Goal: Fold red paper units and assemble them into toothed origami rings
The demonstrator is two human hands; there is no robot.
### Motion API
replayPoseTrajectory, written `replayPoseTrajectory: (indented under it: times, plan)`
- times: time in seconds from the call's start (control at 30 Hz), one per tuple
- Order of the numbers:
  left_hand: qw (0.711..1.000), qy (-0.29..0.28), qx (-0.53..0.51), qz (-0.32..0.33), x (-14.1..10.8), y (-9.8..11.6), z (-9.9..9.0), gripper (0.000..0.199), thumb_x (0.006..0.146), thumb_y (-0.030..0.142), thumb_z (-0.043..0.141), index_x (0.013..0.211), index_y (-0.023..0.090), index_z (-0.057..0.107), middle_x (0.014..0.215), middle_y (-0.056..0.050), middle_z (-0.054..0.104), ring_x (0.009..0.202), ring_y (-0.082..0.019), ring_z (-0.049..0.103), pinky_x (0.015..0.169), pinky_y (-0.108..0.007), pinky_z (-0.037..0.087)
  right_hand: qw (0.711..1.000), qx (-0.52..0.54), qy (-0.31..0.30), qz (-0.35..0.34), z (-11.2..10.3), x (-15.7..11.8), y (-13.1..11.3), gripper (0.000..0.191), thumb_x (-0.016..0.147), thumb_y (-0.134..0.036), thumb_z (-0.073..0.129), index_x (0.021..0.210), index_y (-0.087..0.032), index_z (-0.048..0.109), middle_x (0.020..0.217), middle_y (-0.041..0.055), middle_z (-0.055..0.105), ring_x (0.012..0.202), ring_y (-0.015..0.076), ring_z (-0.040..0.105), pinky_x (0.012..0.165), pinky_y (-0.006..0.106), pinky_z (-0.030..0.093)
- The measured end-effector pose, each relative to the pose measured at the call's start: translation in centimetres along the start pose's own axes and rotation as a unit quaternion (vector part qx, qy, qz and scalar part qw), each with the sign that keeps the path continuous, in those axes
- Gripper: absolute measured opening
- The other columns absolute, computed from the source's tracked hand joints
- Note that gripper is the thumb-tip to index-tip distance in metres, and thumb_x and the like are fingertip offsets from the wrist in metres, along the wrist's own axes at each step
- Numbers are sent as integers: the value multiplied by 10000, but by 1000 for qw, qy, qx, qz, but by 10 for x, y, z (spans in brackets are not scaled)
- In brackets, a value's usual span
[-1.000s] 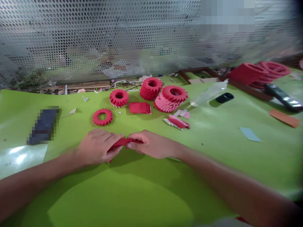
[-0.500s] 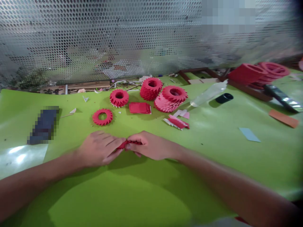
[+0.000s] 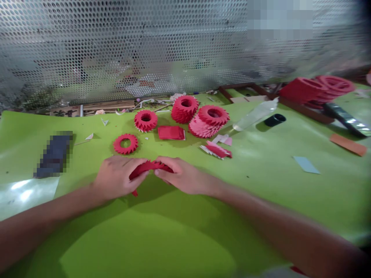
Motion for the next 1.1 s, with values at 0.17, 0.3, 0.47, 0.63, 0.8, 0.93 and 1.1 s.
replayPoseTrajectory:
  times: [0.17,0.3,0.47,0.63,0.8,0.93,1.1]
  plan:
    - [999,-34,-5,28,1,4,6,283,971,365,561,1111,139,657,797,-44,778,582,-148,695,522,-256,535,1000,-10,-14,5,-1,0,1,349,987,-517,448,929,-192,561,705,-29,559,565,112,502,521,249,364]
    - [998,-37,-19,44,-1,7,7,214,975,297,565,1089,142,659,759,-28,765,555,-130,666,507,-237,500,1000,-18,-21,-8,-1,0,0,353,994,-497,433,884,-187,561,690,-26,556,571,111,500,523,247,359]
    - [996,-51,-28,72,-5,13,12,224,997,279,500,1061,139,662,710,-11,740,524,-116,633,494,-230,477,998,-36,-54,-14,7,4,2,292,999,-430,456,882,-191,577,696,-24,572,582,110,502,536,246,351]
    - [997,-29,-26,60,-3,10,7,189,983,269,538,1075,157,659,712,-2,748,513,-115,640,490,-227,483,999,-16,-51,4,5,2,4,317,978,-496,479,944,-196,577,732,-20,588,593,117,522,523,242,375]
    - [999,-33,-15,32,-1,5,6,241,977,325,553,1123,164,656,786,-26,770,576,-132,675,527,-236,511,999,-12,-29,-1,-4,0,6,326,960,-497,500,894,-186,574,702,-28,554,575,116,500,510,240,362]
    - [996,-65,-17,60,-2,11,12,247,999,313,512,1106,160,674,756,-19,749,565,-124,649,531,-237,492,998,-42,-51,-26,2,3,4,322,979,-458,464,895,-178,599,741,-5,586,617,129,515,542,248,366]
    - [994,-33,-31,98,-4,17,7,201,992,261,520,1063,149,670,754,-14,747,546,-115,628,494,-235,454,996,-52,-69,-29,9,4,3,326,985,-467,457,896,-188,601,778,6,617,650,137,536,576,255,378]
Point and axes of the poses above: each hand's wrist, its own x-axis towards the middle knuckle, its own z-axis out of the palm, y = z × x, the point moved 8 cm from there along x, towards the middle knuckle
